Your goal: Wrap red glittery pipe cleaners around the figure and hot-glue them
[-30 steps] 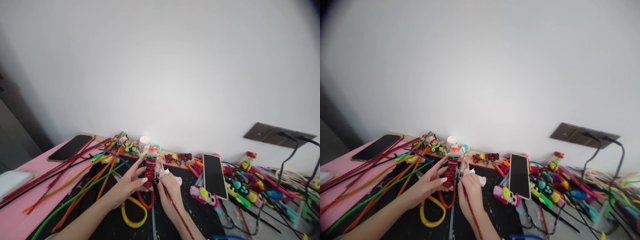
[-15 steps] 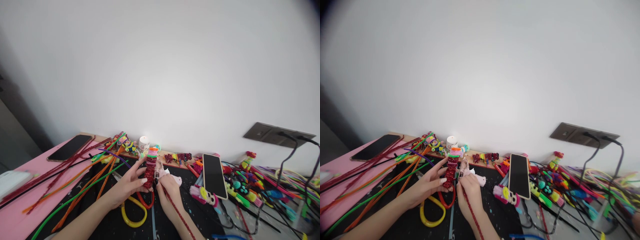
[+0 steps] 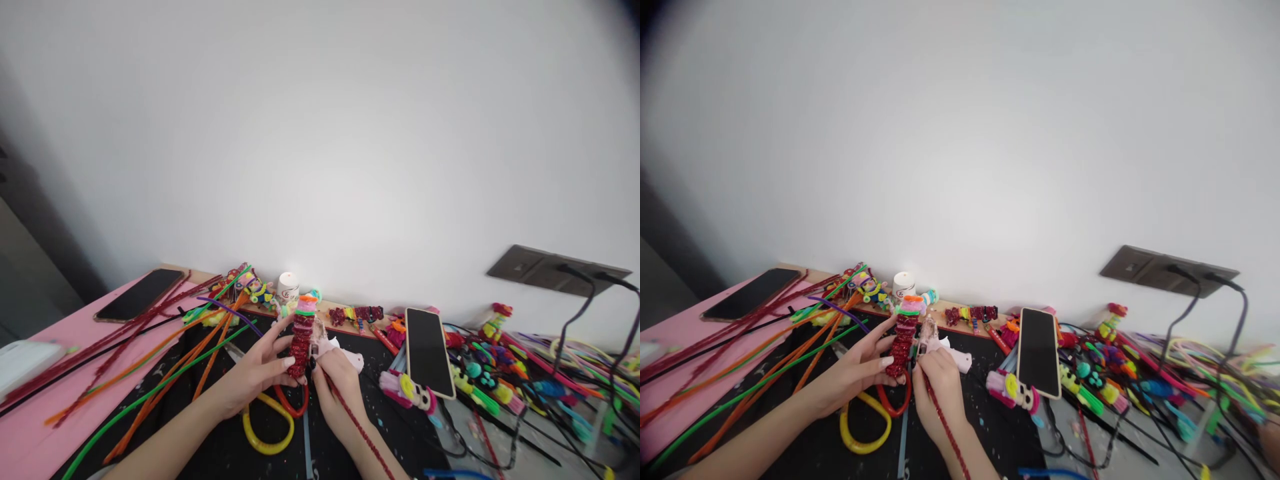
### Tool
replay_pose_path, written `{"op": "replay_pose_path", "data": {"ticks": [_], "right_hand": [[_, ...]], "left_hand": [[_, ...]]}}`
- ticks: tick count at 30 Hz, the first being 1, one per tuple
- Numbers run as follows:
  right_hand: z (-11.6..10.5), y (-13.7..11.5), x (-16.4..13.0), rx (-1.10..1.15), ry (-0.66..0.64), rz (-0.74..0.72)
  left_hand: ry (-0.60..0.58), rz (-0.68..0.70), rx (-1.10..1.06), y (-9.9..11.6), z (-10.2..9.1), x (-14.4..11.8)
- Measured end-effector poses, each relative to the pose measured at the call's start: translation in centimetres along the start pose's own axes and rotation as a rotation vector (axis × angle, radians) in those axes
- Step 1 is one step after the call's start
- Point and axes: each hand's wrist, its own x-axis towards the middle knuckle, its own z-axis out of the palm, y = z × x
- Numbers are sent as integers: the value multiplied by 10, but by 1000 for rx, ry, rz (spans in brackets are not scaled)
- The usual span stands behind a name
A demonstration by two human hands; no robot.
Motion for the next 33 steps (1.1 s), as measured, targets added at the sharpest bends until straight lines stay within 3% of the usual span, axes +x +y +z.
{"op": "replay_pose_path", "data": {"ticks": [10, 33], "right_hand": [[-1, -3, -2, 93, 57, 62], [0, -7, 1, 170, 19, 65]], "left_hand": [[-23, -9, 14, 0, 2, -1], [5, -43, -7, 1, 4, -2]]}}
